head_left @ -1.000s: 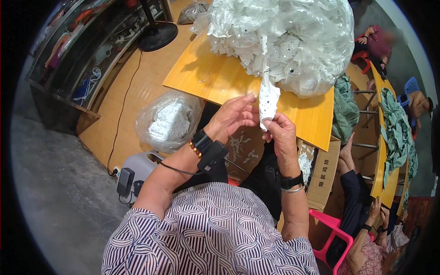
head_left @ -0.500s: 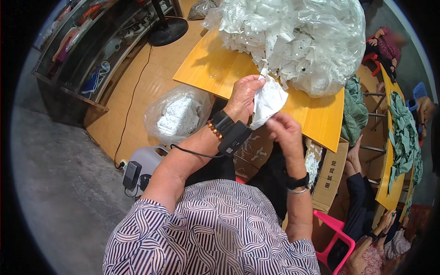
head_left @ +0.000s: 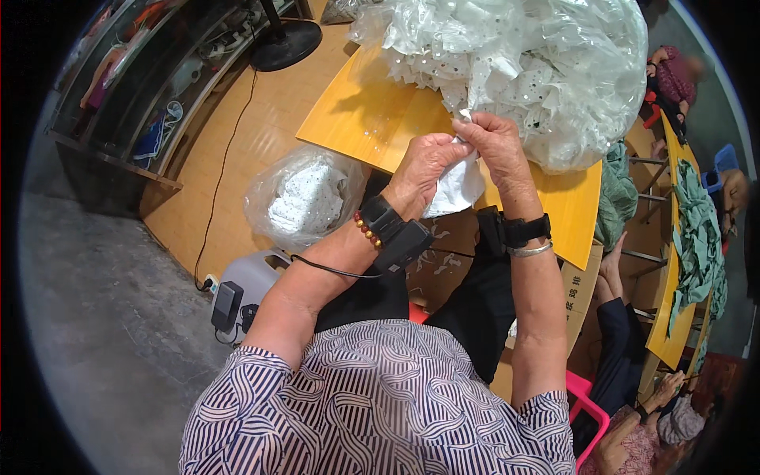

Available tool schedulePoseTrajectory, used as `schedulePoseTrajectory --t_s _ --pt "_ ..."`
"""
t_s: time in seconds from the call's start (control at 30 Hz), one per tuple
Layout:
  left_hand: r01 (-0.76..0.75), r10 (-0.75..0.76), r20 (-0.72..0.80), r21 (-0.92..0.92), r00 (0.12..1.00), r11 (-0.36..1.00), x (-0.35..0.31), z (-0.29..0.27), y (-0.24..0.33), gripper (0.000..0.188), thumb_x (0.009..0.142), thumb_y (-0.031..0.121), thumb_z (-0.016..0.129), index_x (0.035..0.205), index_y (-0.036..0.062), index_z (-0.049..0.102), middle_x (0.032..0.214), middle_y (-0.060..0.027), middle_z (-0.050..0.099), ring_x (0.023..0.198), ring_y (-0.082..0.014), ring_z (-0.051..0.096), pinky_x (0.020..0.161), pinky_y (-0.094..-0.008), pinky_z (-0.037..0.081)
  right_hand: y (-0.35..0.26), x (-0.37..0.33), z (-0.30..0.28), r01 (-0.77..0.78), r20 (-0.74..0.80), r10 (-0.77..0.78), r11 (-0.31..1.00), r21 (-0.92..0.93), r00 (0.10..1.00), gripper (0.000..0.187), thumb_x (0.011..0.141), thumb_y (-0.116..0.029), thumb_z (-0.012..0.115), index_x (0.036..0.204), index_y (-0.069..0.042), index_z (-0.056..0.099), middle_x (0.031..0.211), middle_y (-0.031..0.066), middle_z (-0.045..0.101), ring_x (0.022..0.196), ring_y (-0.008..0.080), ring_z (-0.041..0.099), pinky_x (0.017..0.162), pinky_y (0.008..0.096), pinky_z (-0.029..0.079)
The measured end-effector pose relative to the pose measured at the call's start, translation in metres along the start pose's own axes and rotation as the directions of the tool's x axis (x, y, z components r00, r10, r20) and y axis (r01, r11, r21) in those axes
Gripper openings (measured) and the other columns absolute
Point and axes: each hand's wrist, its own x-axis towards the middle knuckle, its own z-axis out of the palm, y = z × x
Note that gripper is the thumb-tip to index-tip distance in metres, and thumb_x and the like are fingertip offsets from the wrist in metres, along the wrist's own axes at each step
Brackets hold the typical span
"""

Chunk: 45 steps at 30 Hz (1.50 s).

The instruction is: Sorting and separating small white lace or textile pieces from a bundle.

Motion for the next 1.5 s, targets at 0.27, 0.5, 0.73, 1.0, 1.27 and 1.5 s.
schedulePoseTrajectory --t_s 0.27,0.5,0.73,1.0,1.27,1.5 --pt "-0.032 0.043 0.171 -0.067 0.984 0.997 -0.009 0.006 0.020 0.014 0.080 0.007 0.060 0.089 -0.0023 0.059 0.081 -0.0083 0.063 0.070 -0.0140 0.061 0.068 -0.0266 0.051 0.015 0.005 -0.029 0.104 -0.100 -0.254 0.678 -0.727 0.962 0.016 0.073 -0.017 0.059 0.072 -0.001 0.059 0.057 0.0129 0.054 0.054 0.0271 0.053 0.054 0.0360 0.042" --pt "-0.078 0.091 0.088 -0.140 0.992 0.987 -0.014 -0.014 0.028 0.015 0.080 0.009 0.061 0.091 -0.0005 0.058 0.082 -0.0065 0.063 0.072 -0.0141 0.061 0.068 -0.0278 0.051 -0.005 -0.056 -0.021 0.112 -0.365 -0.119 0.993 -0.039 0.923 0.040 0.076 -0.025 0.064 0.107 0.000 0.054 0.088 0.0054 0.056 0.078 0.0103 0.052 0.065 0.0235 0.044" --pt "-0.123 0.124 0.038 -0.018 0.992 0.992 -0.031 -0.003 0.016 0.015 0.080 0.012 0.062 0.089 0.0004 0.058 0.080 -0.0043 0.061 0.070 -0.0115 0.058 0.066 -0.0247 0.049 -0.001 -0.093 0.027 -0.062 -0.074 0.090 0.945 0.320 0.993 0.034 0.072 -0.011 0.065 0.103 0.001 0.056 0.089 0.0036 0.058 0.077 0.0083 0.053 0.065 0.0204 0.044" --pt "-0.147 0.149 0.014 -0.098 0.989 0.984 -0.047 -0.010 0.002 0.021 0.079 0.018 0.064 0.091 0.0007 0.058 0.085 -0.0069 0.061 0.075 -0.0136 0.060 0.070 -0.0266 0.050 0.016 -0.099 0.017 0.007 -0.216 0.097 0.898 0.439 0.972 0.015 0.075 -0.005 0.060 0.089 0.000 0.061 0.071 -0.0007 0.059 0.055 0.0026 0.048 0.051 0.0157 0.040" --pt "0.135 -0.128 0.171 -0.032 0.977 0.990 -0.063 -0.002 0.000 0.042 0.070 0.007 0.068 0.107 0.0015 0.051 0.096 -0.0102 0.059 0.083 -0.0198 0.060 0.077 -0.0307 0.049 0.010 -0.108 0.010 0.036 -0.201 0.062 0.893 0.450 0.978 0.014 0.079 -0.009 0.060 0.090 0.001 0.062 0.075 -0.0006 0.060 0.058 0.0031 0.050 0.050 0.0156 0.039" --pt "0.310 -0.274 0.221 -0.151 0.936 0.939 -0.067 -0.002 -0.013 0.026 0.078 0.010 0.063 0.099 -0.0024 0.055 0.090 -0.0125 0.062 0.080 -0.0201 0.062 0.075 -0.0324 0.051 0.011 -0.117 -0.003 0.047 -0.333 0.074 0.938 0.343 0.940 0.013 0.082 -0.012 0.058 0.087 -0.001 0.063 0.072 0.0021 0.060 0.055 0.0063 0.053 0.048 0.0178 0.040"
